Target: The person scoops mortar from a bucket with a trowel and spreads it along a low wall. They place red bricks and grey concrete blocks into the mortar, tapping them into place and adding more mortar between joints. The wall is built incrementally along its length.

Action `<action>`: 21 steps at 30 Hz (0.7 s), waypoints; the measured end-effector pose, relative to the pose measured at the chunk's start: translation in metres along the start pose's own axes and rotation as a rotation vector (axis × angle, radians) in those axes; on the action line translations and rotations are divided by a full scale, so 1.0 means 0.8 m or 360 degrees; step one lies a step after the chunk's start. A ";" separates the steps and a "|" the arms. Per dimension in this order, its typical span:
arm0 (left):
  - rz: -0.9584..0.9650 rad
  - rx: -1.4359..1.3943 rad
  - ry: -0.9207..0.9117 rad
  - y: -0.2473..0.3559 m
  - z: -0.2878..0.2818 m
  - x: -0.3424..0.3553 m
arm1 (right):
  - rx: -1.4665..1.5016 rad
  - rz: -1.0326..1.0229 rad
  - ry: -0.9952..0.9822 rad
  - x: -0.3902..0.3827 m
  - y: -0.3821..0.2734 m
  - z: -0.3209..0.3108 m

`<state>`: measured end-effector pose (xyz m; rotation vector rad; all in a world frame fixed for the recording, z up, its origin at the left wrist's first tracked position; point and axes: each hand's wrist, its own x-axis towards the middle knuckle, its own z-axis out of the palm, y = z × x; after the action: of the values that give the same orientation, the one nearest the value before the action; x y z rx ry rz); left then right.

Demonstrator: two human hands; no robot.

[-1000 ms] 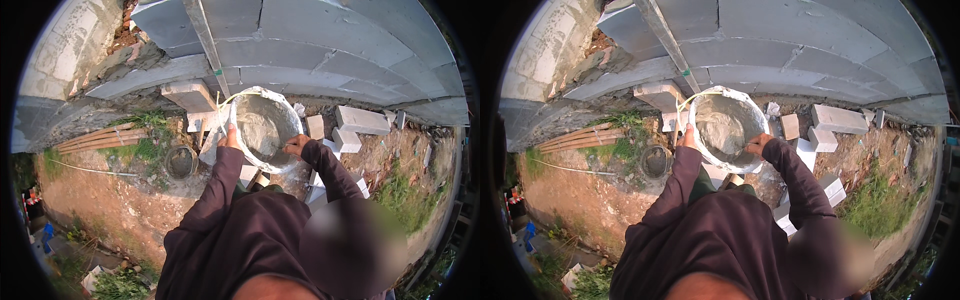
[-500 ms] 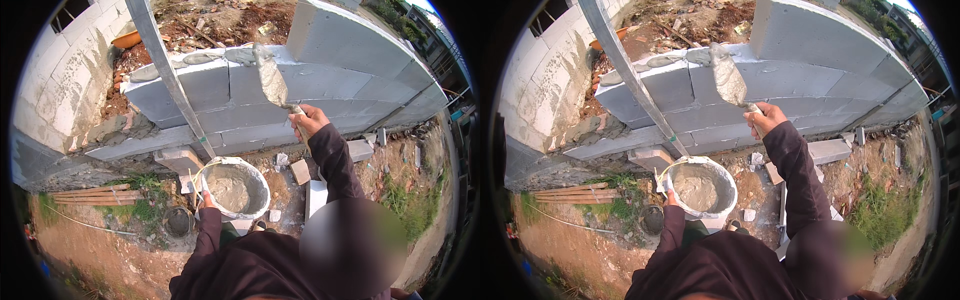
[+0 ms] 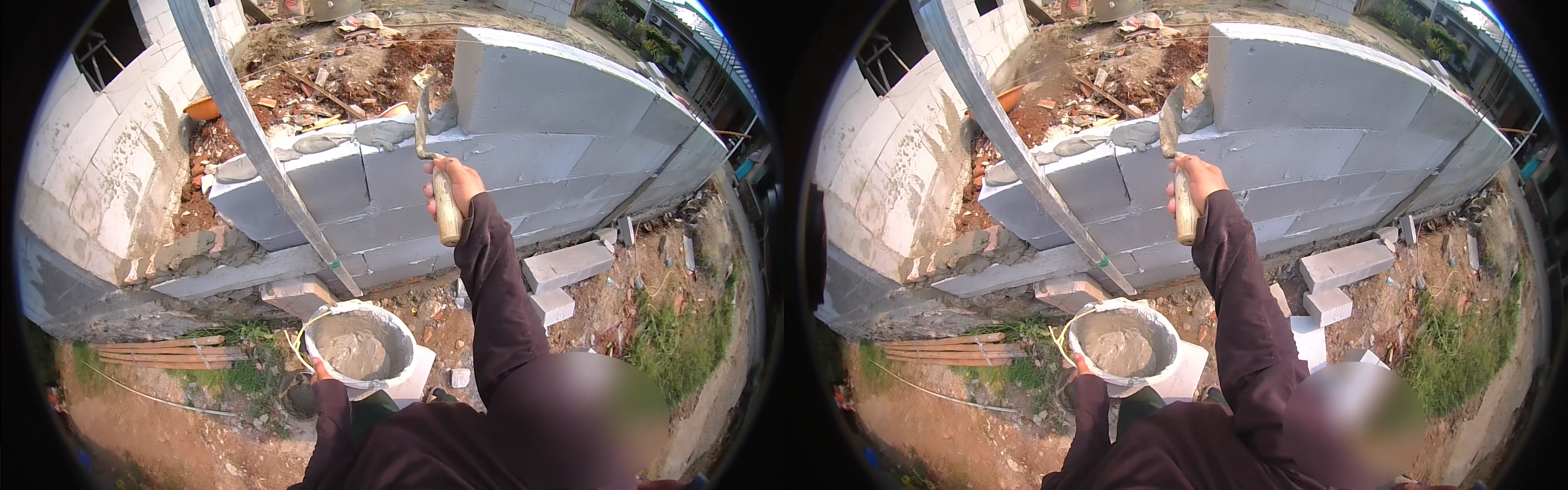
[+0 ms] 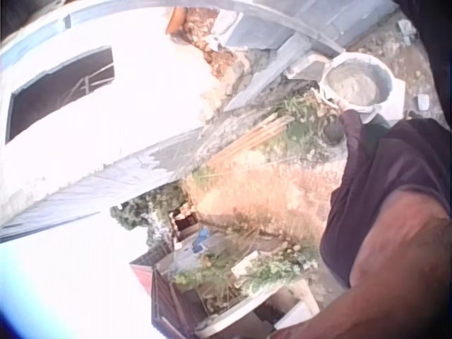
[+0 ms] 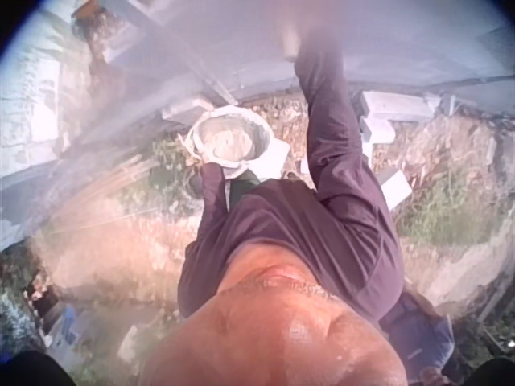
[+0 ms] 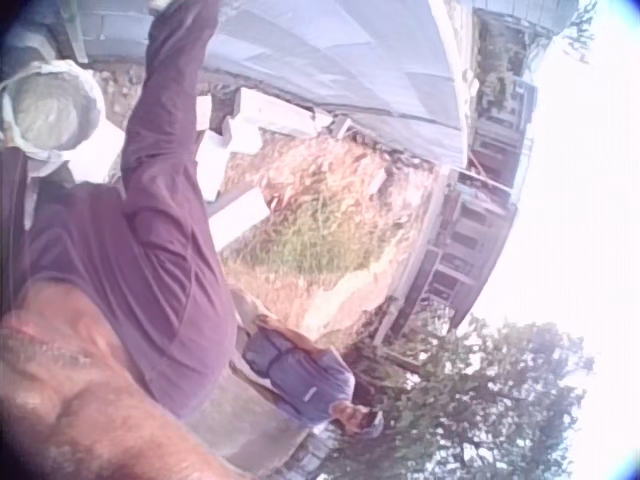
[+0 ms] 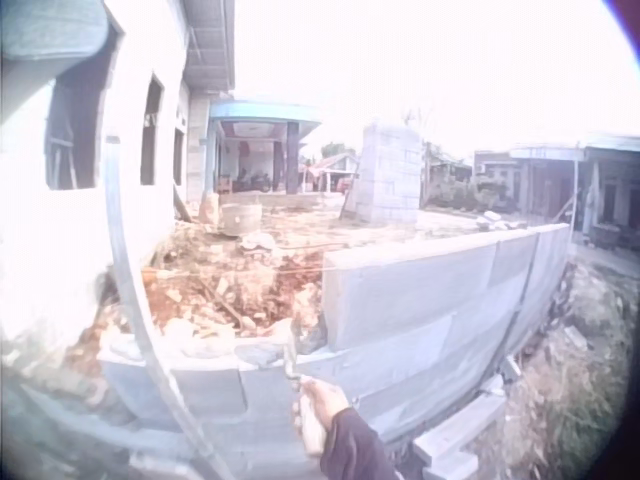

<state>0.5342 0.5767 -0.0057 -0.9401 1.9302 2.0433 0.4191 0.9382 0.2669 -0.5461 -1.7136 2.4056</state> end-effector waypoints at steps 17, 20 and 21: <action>-0.0010 -0.0323 -0.0224 -0.038 0.002 -0.033 | -0.1939 -0.0265 0.0776 -0.024 -0.009 -0.033; -0.0035 -0.0037 -0.0125 -0.029 0.001 -0.052 | -0.2221 -0.0161 0.0789 0.000 -0.014 -0.015; -0.0026 0.0074 -0.0088 -0.030 0.000 -0.053 | -0.2290 -0.0133 0.0839 0.006 -0.015 -0.005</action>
<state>0.5803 0.5926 -0.0021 -0.8772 1.9264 1.9851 0.4151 0.9473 0.2762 -1.0199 -2.7240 0.4698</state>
